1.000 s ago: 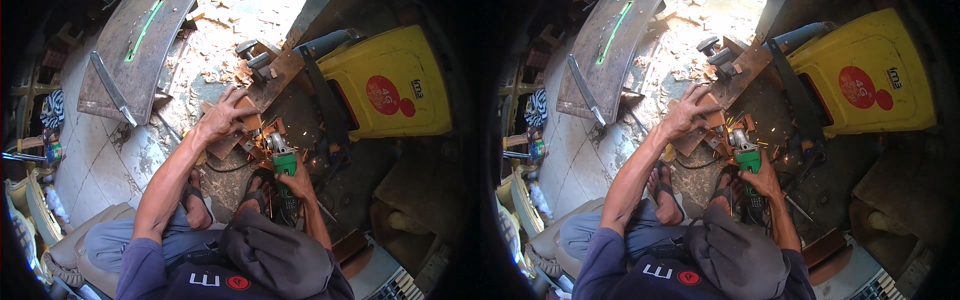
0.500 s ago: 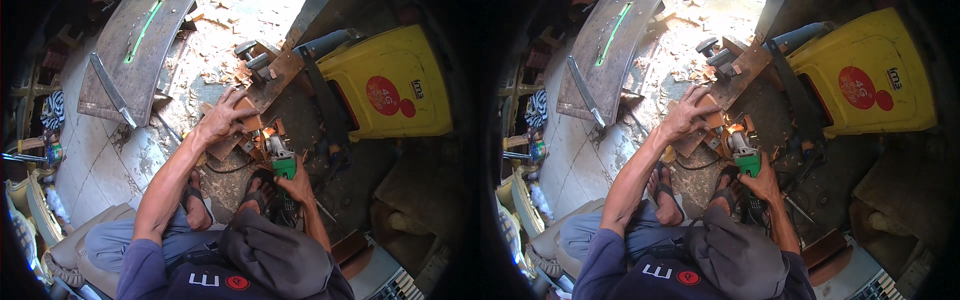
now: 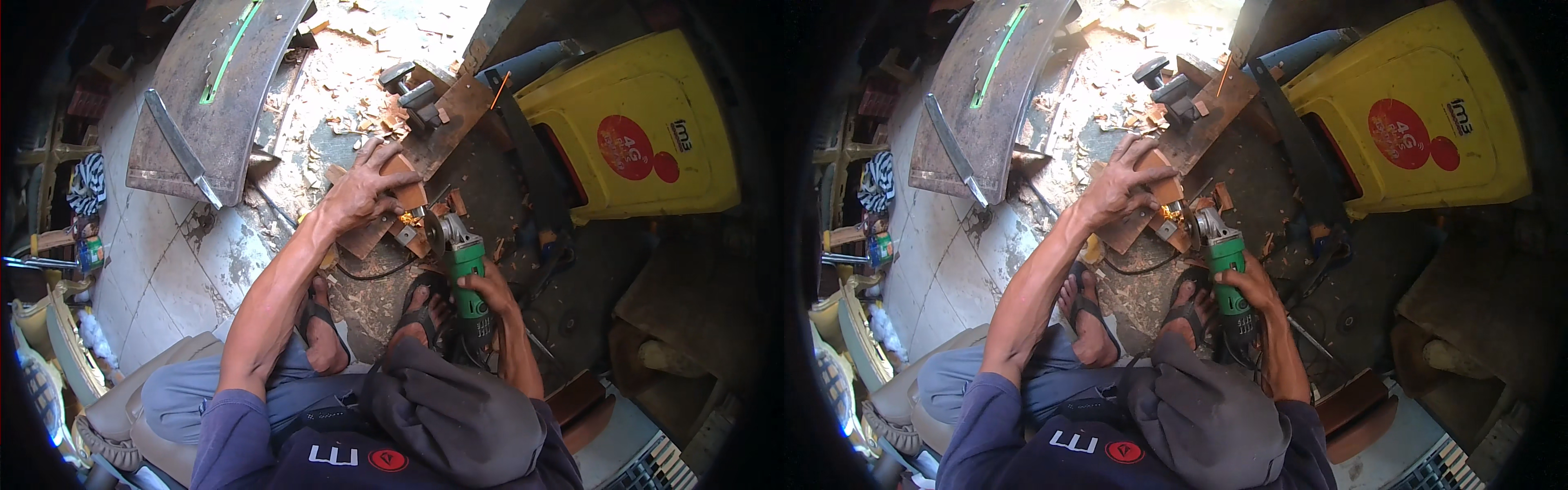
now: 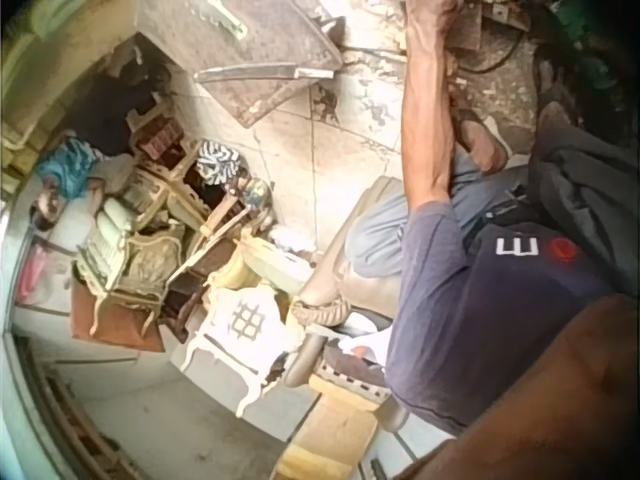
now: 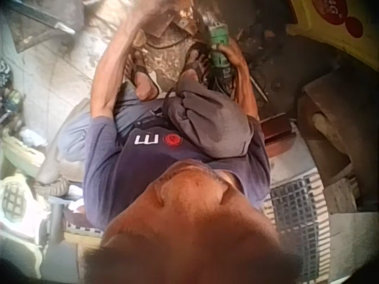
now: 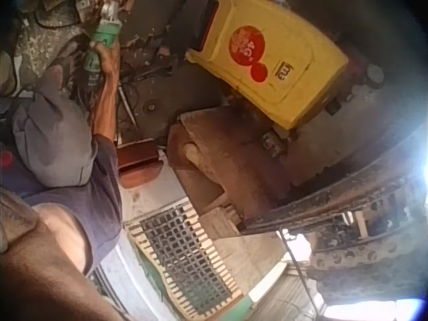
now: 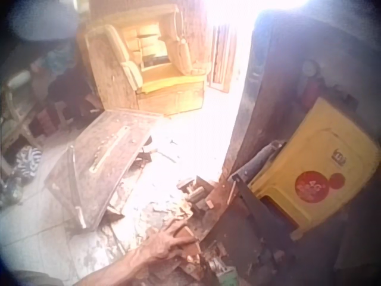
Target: The person hammers a metal ring onto a wooden piece and then shapes the wood using an angle grinder.
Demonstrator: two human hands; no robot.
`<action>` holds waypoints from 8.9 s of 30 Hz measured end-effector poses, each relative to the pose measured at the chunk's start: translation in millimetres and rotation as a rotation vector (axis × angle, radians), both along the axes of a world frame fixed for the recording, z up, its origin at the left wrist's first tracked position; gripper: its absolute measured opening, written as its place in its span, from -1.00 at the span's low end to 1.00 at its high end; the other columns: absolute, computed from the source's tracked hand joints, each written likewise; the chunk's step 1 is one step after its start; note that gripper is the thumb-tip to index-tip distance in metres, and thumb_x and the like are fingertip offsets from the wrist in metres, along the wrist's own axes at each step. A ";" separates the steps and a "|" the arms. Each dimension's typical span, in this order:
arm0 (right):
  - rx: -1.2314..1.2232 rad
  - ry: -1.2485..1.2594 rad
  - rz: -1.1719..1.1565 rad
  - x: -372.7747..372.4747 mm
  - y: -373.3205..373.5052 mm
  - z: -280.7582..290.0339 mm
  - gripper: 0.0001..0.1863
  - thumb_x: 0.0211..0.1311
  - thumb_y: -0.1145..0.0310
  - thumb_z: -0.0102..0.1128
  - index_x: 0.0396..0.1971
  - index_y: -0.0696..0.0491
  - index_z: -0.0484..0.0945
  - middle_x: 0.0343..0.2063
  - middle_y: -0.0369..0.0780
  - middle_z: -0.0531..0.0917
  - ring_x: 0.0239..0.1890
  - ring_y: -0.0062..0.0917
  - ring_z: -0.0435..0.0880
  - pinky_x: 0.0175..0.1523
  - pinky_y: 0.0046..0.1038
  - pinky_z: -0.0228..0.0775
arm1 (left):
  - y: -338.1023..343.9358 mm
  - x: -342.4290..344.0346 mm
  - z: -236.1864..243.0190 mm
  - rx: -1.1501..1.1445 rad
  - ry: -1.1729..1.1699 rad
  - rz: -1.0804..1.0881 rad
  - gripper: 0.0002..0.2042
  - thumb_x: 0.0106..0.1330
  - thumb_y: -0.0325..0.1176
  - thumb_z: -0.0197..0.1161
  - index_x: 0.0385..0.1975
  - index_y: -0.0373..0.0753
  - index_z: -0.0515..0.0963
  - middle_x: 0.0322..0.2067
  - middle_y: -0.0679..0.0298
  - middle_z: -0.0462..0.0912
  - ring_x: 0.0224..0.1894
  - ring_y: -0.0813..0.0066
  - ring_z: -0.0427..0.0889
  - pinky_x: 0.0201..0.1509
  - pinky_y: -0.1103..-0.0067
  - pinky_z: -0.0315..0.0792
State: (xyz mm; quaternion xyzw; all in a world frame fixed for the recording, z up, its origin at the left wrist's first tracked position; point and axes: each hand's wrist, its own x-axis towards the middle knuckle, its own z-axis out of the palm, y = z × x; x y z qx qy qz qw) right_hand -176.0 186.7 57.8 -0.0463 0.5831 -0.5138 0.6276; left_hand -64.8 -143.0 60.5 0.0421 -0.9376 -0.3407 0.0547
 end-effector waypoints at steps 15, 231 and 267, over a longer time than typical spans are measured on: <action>0.146 0.556 0.139 3.2 -5.7 19.9 -0.20 -0.06 0.21 0.47 0.23 0.16 0.39 -0.07 -0.09 0.67 -0.01 -0.33 0.66 0.13 -0.28 0.50 | 2.6 -2.4 0.7 0.005 0.001 0.004 -0.33 -0.05 -0.22 0.64 0.20 0.18 0.65 0.42 0.02 0.33 0.50 -0.24 0.15 0.60 0.07 0.15; 0.384 1.111 0.005 28.6 -39.6 72.3 0.00 0.01 0.23 0.46 0.48 0.13 0.19 0.05 0.17 0.68 0.03 0.11 0.72 0.11 0.00 0.59 | 78.1 33.5 9.7 -0.202 -0.016 0.455 -0.44 0.21 -0.34 0.46 0.26 0.13 0.53 0.13 0.06 0.50 0.15 0.00 0.46 0.20 0.14 0.29; 0.362 1.151 -0.056 32.4 -44.3 56.9 -0.02 -0.01 0.25 0.48 0.46 0.11 0.24 0.03 0.13 0.70 0.00 0.07 0.74 0.03 -0.01 0.62 | 63.8 25.3 17.7 -0.140 -0.056 0.450 -0.48 0.22 -0.29 0.49 0.23 -0.10 0.59 -0.03 -0.01 0.56 0.01 -0.02 0.51 0.15 0.19 0.42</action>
